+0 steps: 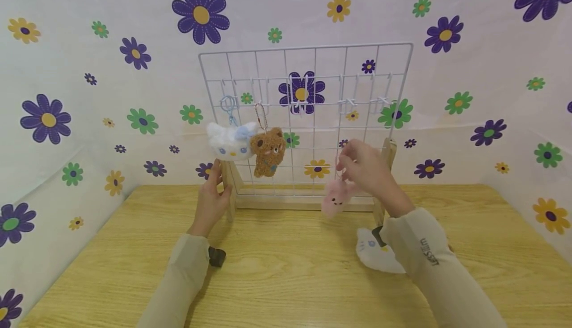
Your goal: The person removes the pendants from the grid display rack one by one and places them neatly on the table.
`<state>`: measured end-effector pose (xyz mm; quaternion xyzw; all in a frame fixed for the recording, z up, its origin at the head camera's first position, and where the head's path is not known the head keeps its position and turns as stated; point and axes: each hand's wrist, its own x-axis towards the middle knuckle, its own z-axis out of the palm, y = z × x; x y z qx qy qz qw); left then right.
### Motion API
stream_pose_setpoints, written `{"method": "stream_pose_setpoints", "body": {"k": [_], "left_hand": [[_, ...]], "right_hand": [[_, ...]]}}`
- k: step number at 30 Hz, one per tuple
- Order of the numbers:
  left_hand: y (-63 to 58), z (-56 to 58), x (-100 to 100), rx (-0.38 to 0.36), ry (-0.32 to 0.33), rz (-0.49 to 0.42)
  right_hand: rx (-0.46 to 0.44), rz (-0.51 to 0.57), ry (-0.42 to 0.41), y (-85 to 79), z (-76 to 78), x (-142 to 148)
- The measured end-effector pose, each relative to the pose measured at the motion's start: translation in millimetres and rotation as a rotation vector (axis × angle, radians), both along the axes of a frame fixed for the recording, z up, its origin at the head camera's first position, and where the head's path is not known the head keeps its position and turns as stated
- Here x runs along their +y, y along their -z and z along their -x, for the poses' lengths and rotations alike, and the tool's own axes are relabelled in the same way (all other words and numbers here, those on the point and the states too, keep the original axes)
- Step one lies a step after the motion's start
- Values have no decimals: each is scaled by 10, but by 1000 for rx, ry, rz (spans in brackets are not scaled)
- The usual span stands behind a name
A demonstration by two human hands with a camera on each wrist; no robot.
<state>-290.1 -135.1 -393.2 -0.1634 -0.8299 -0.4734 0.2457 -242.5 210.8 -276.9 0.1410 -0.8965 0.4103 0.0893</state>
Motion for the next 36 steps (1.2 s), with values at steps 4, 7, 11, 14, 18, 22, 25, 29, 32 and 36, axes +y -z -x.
{"method": "stream_pose_setpoints", "body": {"k": [4,7,11,14,18,22,25,29,32,36], "left_hand": [[-5,-5,3,-13,-1,-2],[-13,-12,6,-24,2,-8],[-16,-12,12,-30,5,-8],[-13,-10,15,-25,5,-7],[-10,-13,13,-26,2,-6],[-6,-17,8,-39,2,-12],[-3,-16,4,-40,4,-13],[-1,-9,-1,-27,6,-9],[2,-5,-4,-18,6,-7],[4,-3,-5,-14,2,-5]], "right_hand": [[14,21,-30,32,0,23],[27,75,-74,63,5,46],[8,154,-116,101,12,79],[-14,180,-125,121,12,99],[-34,202,-138,144,3,116],[-62,235,-161,169,-4,128],[-78,254,-181,188,-11,138],[-79,257,-210,210,-11,154],[-86,256,-220,220,-9,162],[-103,239,-206,231,-5,167]]}}
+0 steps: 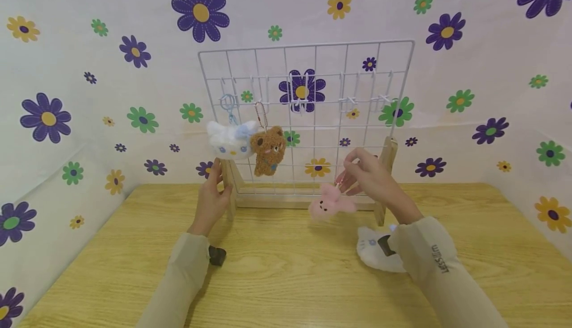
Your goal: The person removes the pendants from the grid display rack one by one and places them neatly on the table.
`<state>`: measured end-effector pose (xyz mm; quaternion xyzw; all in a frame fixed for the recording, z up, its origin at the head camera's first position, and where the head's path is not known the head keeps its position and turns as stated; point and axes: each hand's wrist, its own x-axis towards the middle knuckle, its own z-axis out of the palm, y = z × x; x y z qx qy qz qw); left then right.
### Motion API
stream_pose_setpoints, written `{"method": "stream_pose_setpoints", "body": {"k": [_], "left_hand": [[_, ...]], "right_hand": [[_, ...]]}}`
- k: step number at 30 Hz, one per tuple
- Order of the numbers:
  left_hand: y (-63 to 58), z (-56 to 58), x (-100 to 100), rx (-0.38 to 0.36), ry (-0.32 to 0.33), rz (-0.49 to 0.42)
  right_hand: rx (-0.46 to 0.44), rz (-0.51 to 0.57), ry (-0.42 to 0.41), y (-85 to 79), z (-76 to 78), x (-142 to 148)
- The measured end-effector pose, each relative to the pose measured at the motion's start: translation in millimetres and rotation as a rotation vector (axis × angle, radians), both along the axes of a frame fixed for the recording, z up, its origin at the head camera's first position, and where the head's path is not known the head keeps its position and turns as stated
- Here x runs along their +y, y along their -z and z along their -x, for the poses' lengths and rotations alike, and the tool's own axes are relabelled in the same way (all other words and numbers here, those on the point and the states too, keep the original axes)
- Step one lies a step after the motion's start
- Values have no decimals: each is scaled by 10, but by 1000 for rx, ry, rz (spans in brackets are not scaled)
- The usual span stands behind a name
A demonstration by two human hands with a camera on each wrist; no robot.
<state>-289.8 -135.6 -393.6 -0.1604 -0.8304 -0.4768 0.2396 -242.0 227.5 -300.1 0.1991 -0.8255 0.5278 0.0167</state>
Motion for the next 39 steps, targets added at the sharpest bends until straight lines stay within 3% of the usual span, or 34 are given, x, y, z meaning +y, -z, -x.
{"method": "stream_pose_setpoints", "body": {"k": [12,28,39], "left_hand": [[-19,-5,4,-19,4,-10],[-21,-13,4,-26,4,-4],[-2,0,-5,-13,-4,8]], "right_hand": [[-19,1,-18,35,6,43],[-153,-76,-213,156,13,-27],[-176,-159,-243,225,-1,-75]]}}
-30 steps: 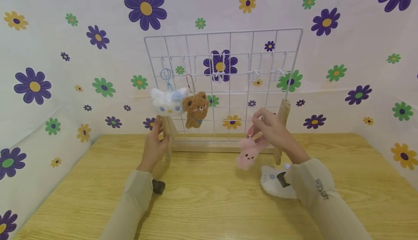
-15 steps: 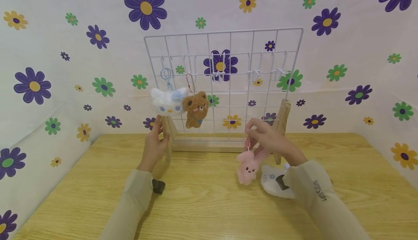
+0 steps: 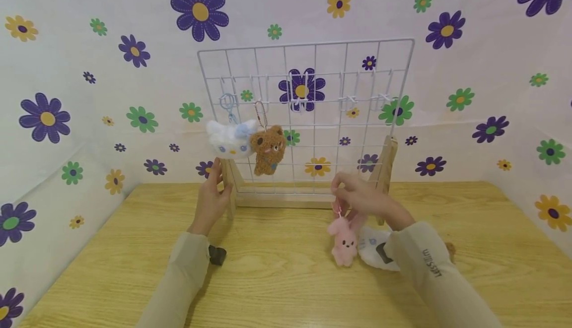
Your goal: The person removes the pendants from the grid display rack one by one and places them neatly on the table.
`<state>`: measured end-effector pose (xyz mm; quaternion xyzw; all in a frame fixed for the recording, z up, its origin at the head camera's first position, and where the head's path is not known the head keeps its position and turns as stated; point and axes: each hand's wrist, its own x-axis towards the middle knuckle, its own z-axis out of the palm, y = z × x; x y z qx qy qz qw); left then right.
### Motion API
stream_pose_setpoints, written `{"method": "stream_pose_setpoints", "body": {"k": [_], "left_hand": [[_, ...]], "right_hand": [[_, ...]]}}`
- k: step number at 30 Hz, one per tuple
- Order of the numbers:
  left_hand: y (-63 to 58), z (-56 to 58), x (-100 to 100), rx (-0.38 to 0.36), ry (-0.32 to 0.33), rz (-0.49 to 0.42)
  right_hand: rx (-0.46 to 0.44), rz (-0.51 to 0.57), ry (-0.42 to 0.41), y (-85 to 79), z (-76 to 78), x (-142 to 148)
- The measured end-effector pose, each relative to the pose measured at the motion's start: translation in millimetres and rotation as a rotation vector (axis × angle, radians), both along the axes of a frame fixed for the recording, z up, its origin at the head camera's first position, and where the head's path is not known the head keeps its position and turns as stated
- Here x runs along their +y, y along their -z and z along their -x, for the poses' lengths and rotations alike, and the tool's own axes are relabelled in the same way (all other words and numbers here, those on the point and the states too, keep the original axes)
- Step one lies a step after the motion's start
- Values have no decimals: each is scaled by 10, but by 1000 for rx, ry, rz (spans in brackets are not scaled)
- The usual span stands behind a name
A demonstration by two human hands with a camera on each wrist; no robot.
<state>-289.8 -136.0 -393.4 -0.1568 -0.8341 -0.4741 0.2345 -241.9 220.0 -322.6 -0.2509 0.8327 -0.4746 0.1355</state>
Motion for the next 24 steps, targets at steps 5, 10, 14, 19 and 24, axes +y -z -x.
{"method": "stream_pose_setpoints", "body": {"k": [5,10,14,19,24], "left_hand": [[8,0,0,6,-2,3],[1,-1,3,7,-3,3],[-8,-4,4,-3,-5,2],[-13,-3,0,-8,-8,3],[-11,-6,-2,-6,-9,3]], "right_hand": [[-15,-6,-19,61,9,-29],[4,-26,-41,103,13,-54],[-1,-60,-41,124,18,-67],[11,-143,-29,150,8,-90],[47,-217,-39,170,-14,-105]]}}
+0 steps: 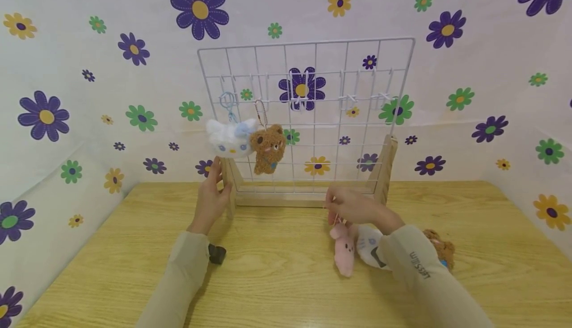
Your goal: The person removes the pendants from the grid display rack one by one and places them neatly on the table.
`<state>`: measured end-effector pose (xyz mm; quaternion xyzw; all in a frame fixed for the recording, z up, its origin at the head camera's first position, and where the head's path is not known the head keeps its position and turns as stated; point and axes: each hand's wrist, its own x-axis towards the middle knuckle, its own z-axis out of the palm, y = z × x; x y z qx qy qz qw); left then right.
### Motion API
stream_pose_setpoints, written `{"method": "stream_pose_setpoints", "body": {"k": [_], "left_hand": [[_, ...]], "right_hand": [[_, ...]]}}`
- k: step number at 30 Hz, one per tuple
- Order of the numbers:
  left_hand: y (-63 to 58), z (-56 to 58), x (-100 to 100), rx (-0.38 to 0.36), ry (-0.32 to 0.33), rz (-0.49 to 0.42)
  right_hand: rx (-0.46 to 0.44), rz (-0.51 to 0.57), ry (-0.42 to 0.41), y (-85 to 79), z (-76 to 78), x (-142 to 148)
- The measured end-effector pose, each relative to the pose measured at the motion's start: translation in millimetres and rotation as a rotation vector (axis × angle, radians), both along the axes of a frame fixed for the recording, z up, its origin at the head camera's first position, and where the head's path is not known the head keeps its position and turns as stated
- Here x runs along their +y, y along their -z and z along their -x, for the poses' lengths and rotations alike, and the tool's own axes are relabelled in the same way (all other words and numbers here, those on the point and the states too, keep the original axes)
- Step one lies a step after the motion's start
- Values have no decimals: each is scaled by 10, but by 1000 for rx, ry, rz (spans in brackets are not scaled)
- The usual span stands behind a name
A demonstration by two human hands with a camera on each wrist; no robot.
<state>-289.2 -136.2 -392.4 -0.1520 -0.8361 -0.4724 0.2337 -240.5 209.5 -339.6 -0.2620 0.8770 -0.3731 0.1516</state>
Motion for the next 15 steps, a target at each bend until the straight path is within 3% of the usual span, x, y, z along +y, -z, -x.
{"method": "stream_pose_setpoints", "body": {"k": [15], "left_hand": [[4,-7,1,0,7,-9]], "right_hand": [[93,-118,-151,22,29,-12]]}}
